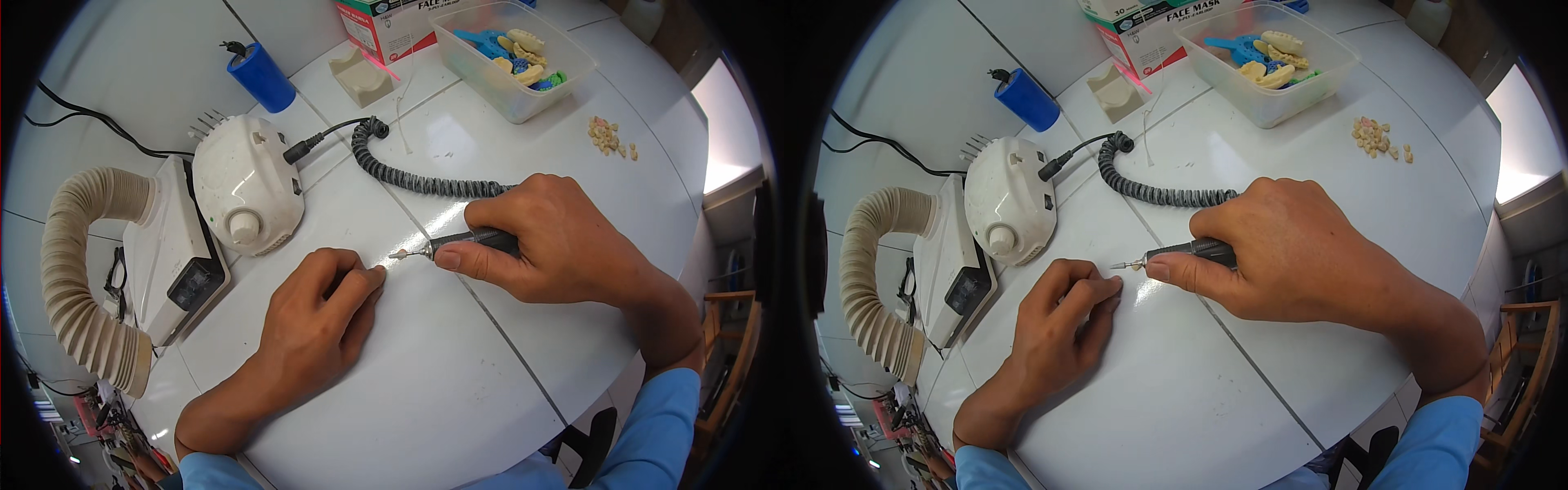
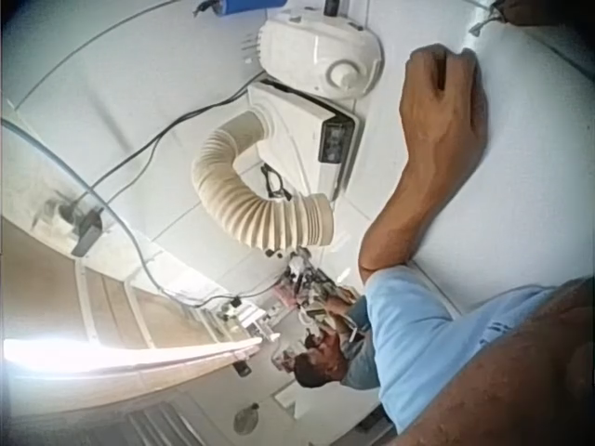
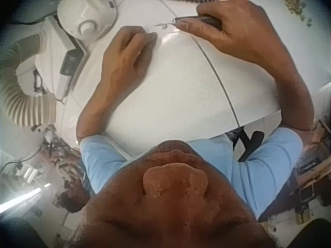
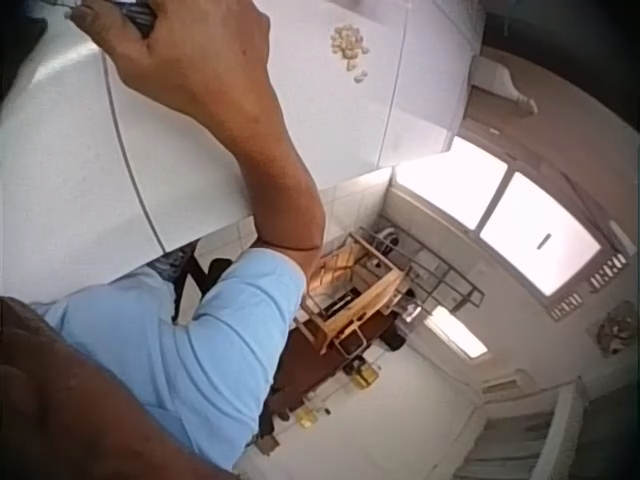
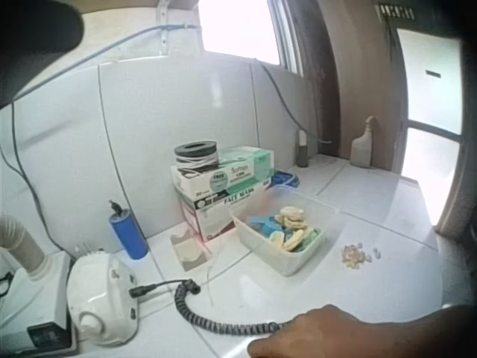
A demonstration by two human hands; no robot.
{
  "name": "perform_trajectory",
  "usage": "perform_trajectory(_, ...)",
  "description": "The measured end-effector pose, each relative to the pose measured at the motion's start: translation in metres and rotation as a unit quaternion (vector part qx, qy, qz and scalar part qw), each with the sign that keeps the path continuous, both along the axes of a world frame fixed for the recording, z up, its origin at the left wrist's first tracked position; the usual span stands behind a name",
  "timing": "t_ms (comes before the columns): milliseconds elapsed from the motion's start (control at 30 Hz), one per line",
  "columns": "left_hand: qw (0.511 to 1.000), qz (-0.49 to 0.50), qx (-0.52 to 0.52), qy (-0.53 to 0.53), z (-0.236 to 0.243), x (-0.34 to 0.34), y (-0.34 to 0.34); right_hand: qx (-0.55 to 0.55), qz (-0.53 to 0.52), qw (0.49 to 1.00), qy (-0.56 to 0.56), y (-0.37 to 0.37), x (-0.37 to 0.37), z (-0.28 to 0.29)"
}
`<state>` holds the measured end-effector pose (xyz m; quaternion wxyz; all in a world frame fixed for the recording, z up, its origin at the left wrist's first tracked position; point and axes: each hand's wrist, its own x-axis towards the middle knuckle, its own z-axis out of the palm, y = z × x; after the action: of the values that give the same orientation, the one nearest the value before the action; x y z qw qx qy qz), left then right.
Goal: Polishing a dental crown using a rotary tool.
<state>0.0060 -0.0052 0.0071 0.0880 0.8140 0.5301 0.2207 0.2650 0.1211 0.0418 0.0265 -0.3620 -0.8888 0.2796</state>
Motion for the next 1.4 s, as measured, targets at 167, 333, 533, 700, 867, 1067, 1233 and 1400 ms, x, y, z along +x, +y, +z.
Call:
perform_trajectory(167,0.995,0.017,-0.048,-0.089,0.003,0.003,0.0,0.012,0.006,1.0,0.001,0.0,0.001,-0.001)
perform_trajectory(333,0.983,0.024,-0.091,-0.158,0.007,-0.002,0.002,0.027,0.011,0.999,0.018,-0.002,0.002,-0.002)
perform_trajectory(533,0.962,0.043,-0.09,-0.256,-0.004,-0.01,0.003,0.033,0.018,0.999,0.032,-0.007,0.0,-0.002)
perform_trajectory(700,0.912,0.072,-0.143,-0.379,-0.011,-0.008,0.002,0.067,0.024,0.996,0.051,-0.011,-0.001,-0.002)
perform_trajectory(867,0.904,0.07,-0.172,-0.386,-0.005,-0.008,0.0,0.103,0.036,0.992,0.066,-0.014,-0.004,-0.006)
perform_trajectory(1067,0.9,0.048,-0.202,-0.382,-0.002,-0.009,0.001,0.107,0.046,0.991,0.063,-0.018,-0.003,-0.007)
perform_trajectory(1233,0.904,0.028,-0.201,-0.377,-0.004,-0.012,0.002,0.127,0.053,0.988,0.063,-0.021,-0.006,-0.011)
perform_trajectory(1400,0.905,0.011,-0.191,-0.379,-0.006,-0.011,0.002,0.148,0.056,0.985,0.065,-0.022,-0.005,-0.012)
